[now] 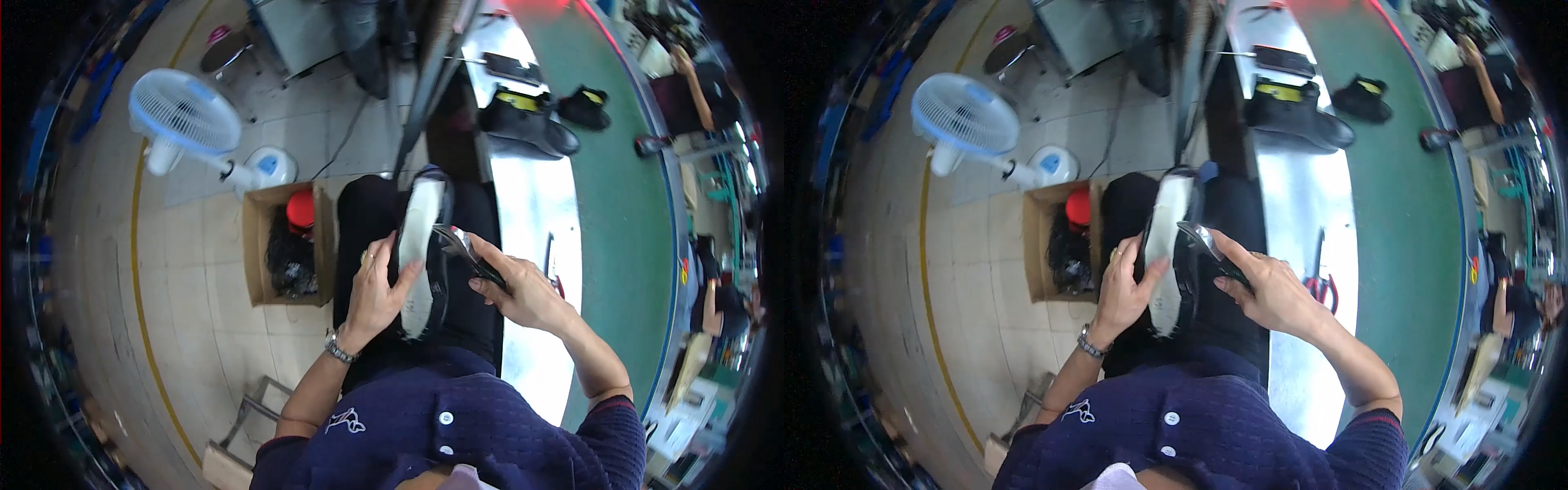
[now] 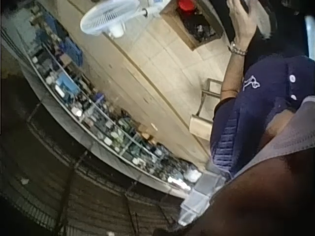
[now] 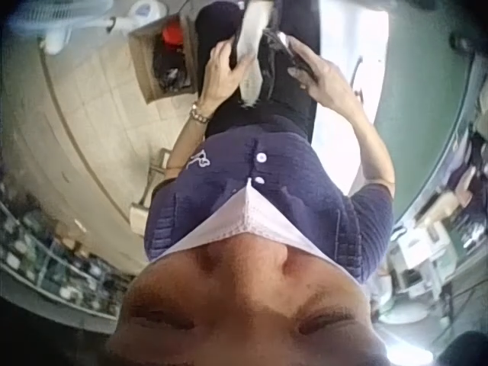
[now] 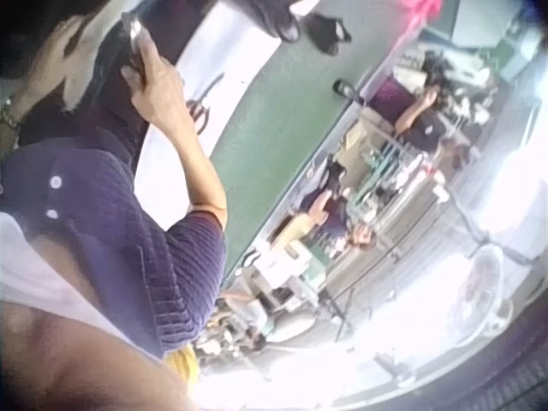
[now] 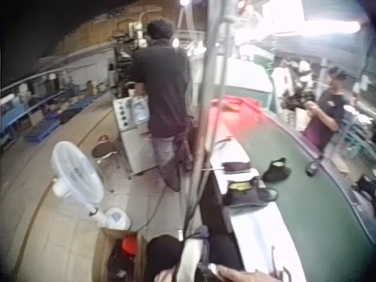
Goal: Trim and inspect the sole of a black boot using pliers, scissors, and other hand tools at a factory workbench.
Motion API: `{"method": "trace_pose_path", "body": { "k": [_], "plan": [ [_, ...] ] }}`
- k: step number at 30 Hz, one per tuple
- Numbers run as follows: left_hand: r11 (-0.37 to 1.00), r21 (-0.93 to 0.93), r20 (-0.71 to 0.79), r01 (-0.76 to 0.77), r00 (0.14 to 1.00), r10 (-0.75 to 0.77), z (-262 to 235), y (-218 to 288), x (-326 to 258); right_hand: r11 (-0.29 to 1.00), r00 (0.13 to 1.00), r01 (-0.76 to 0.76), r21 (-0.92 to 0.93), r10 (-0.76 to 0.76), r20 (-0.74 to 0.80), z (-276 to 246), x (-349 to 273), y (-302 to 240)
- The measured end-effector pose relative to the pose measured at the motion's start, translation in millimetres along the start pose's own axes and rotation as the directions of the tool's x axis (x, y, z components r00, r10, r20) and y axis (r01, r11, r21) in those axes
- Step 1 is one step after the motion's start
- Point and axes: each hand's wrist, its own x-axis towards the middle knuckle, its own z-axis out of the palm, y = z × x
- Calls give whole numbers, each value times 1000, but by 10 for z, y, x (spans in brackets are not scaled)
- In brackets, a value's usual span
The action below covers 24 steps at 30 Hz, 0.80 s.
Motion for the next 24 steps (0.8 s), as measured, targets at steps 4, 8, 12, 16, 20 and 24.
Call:
{"method": "trace_pose_path", "body": {
  "k": [4,8,12,16,20,24],
  "plan": [
    [990,143,-180,15,984,11,-192,-115,56,988,988,-36,-153,58,142,12,137,-287],
    [977,212,-198,-30,977,73,-152,-78,-1,970,957,-75,-231,135,258,-21,211,-435],
    [998,-52,-49,31,998,-34,-205,-72,-68,943,929,-35,-331,153,338,-83,270,-544],
    [1000,-8,9,-22,1000,22,-150,-18,-90,877,931,111,-468,73,357,-82,295,-516],
    [898,419,105,-137,989,103,-52,105,-107,778,894,150,-611,157,420,-83,350,-700],
    [917,381,54,-115,993,102,-26,64,-152,833,890,114,-541,156,428,-66,321,-505]
  ]
}}
